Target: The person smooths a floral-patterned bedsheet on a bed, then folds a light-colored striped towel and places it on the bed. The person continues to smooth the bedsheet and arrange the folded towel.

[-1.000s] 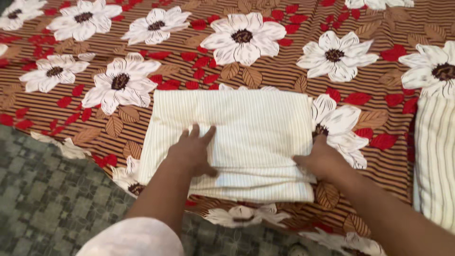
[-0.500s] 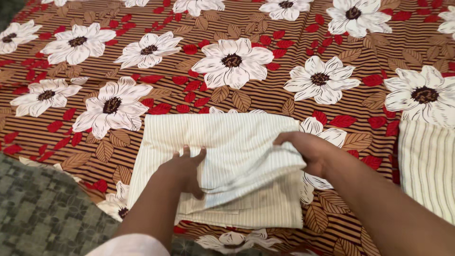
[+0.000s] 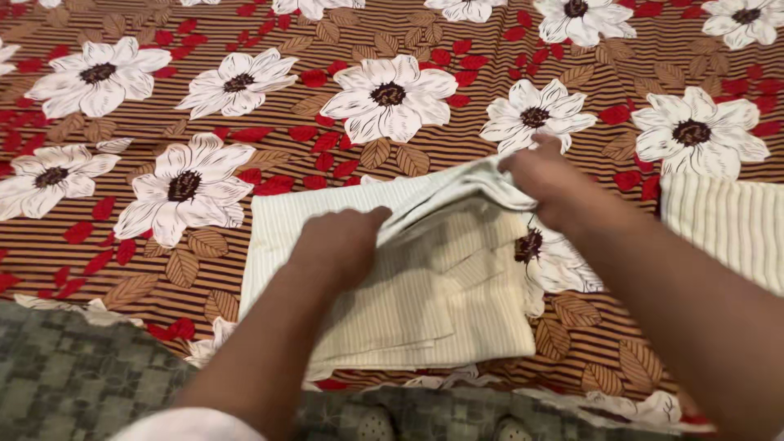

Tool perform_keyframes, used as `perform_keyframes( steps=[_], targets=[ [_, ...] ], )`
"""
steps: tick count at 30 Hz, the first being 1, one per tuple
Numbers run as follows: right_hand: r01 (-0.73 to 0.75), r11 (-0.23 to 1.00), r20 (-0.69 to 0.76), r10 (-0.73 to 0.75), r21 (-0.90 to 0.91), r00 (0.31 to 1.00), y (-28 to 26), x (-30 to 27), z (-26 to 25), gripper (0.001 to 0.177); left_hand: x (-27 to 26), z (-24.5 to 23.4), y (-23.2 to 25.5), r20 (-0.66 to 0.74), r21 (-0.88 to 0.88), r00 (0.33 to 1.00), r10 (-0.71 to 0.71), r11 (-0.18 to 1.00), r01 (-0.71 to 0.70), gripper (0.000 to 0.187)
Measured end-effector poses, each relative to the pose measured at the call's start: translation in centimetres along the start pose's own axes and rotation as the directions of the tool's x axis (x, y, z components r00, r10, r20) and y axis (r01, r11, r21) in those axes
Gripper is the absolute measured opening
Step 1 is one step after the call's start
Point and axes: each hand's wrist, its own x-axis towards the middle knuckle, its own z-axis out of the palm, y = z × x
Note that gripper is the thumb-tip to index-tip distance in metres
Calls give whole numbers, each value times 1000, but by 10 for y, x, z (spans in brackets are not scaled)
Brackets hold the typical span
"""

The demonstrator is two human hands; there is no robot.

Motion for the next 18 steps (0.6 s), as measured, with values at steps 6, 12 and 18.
perform_keyframes(
  steps=[6, 12, 18],
  targets=[
    [25, 502, 342, 550, -864, 762, 19, -47, -17, 111, -3, 8, -11, 395, -64, 909, 131, 991, -116, 54],
    [170, 187, 167, -31, -968, 985, 29, -67, 10, 78, 22, 40, -60, 86, -229, 995, -43, 971, 62, 64],
    [592, 21, 517, -461, -806, 721, 26, -43, 19, 114, 60, 53, -138, -361, 233, 933, 8, 969, 82, 78]
  ],
)
